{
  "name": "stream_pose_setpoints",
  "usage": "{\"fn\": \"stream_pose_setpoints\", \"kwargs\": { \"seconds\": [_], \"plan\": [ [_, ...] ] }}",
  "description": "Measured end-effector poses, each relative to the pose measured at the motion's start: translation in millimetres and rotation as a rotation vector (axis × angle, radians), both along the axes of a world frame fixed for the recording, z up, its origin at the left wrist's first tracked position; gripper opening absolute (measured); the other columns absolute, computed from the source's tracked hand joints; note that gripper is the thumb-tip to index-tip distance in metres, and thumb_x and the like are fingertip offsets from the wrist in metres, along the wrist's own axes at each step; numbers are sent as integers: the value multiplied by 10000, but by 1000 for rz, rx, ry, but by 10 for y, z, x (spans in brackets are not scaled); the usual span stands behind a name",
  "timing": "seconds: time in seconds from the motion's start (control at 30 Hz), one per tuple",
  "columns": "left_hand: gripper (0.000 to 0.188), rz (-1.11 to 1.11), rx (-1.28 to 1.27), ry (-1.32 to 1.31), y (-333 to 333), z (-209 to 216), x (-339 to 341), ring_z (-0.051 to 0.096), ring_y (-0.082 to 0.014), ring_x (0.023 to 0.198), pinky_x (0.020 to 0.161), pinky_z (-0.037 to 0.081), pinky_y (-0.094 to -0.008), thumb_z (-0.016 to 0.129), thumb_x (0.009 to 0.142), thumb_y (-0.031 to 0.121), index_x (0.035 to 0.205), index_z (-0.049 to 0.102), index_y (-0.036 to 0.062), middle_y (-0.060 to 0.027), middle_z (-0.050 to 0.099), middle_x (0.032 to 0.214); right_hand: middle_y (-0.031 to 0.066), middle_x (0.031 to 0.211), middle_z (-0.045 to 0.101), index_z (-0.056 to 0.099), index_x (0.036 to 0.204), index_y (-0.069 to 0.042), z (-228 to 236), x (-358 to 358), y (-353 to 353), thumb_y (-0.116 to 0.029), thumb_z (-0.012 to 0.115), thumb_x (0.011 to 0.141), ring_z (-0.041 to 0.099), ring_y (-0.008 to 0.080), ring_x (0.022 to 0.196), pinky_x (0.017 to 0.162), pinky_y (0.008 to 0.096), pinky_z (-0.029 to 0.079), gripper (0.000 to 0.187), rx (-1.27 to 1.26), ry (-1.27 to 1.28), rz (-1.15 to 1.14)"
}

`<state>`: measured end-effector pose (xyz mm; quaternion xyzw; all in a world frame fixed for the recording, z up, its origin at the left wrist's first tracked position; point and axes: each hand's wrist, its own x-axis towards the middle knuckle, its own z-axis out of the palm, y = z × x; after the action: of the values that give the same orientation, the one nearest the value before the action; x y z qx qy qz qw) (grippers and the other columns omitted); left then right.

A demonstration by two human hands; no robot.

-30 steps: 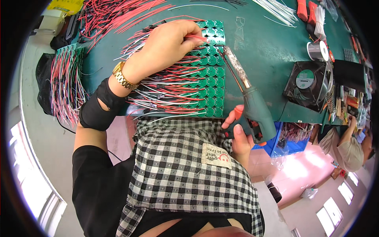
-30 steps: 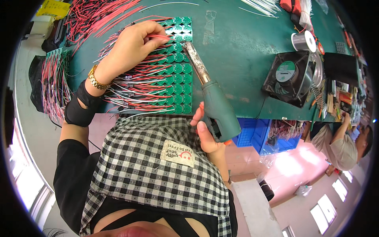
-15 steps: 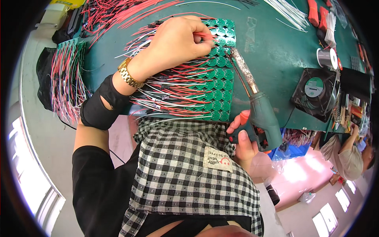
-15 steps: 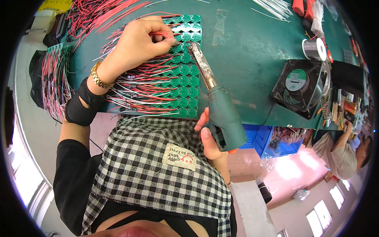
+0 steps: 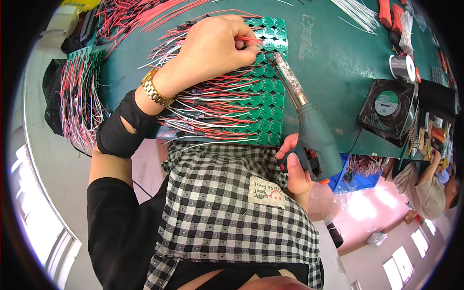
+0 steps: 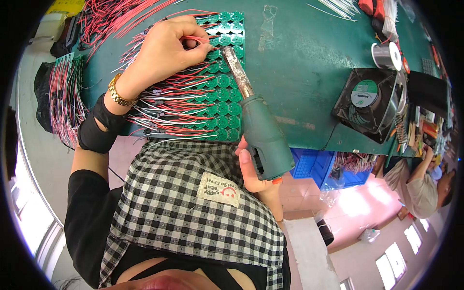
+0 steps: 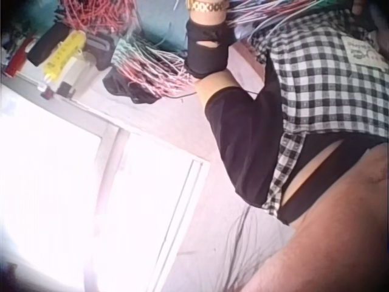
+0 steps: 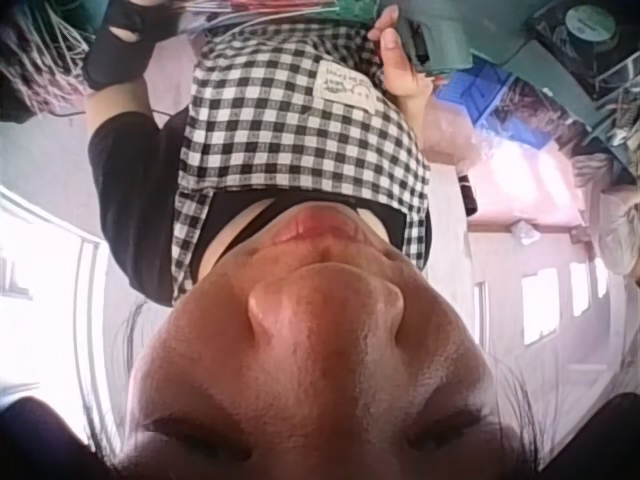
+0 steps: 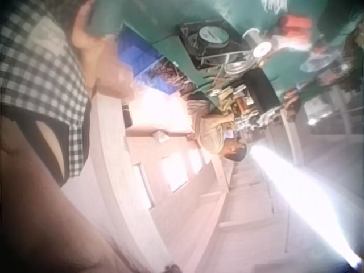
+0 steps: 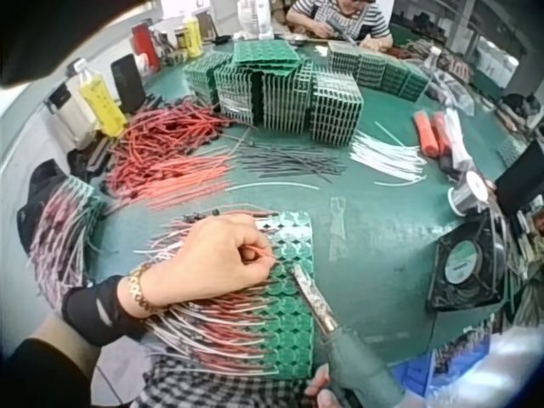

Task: The person attaches wires to circular circuit boards by positioning the wire ends onto the boards by hand and soldering them in place using a soldering tool.

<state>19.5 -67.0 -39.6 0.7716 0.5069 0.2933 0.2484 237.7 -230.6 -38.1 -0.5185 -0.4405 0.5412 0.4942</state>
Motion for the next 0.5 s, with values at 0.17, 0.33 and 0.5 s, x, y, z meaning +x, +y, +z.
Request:
{"fn": "stream_pose_setpoints", "kwargs": {
  "seconds": [0.17, 0.33, 0.5],
  "plan": [
    [104, -15, 2, -29, 5, -7, -19, 534, -116, 580, 551, 436, -248, 698, 711, 105, 760, 660, 22, -37, 547, 691, 169, 852, 561, 494, 1111, 10, -97, 45, -54, -186, 612, 771, 557, 208, 631, 590, 311, 482, 410, 75, 34, 6],
    [108, -13, 30, 8, 15, -7, -31, 540, -117, 583, 550, 437, -250, 699, 711, 110, 761, 660, 23, -40, 552, 696, 192, 881, 577, 438, 1203, 8, -50, 44, -106, -264, 633, 793, 585, 237, 665, 620, 339, 498, 530, 92, 67, -106],
    [107, -14, 17, 1, 21, -1, -2, 544, -123, 584, 553, 441, -254, 695, 713, 113, 763, 662, 24, -42, 557, 698, 195, 879, 576, 413, 1232, 1, -76, 119, -171, -317, 633, 825, 599, 242, 694, 656, 369, 507, 561, 196, 100, -91]
  ]
}}
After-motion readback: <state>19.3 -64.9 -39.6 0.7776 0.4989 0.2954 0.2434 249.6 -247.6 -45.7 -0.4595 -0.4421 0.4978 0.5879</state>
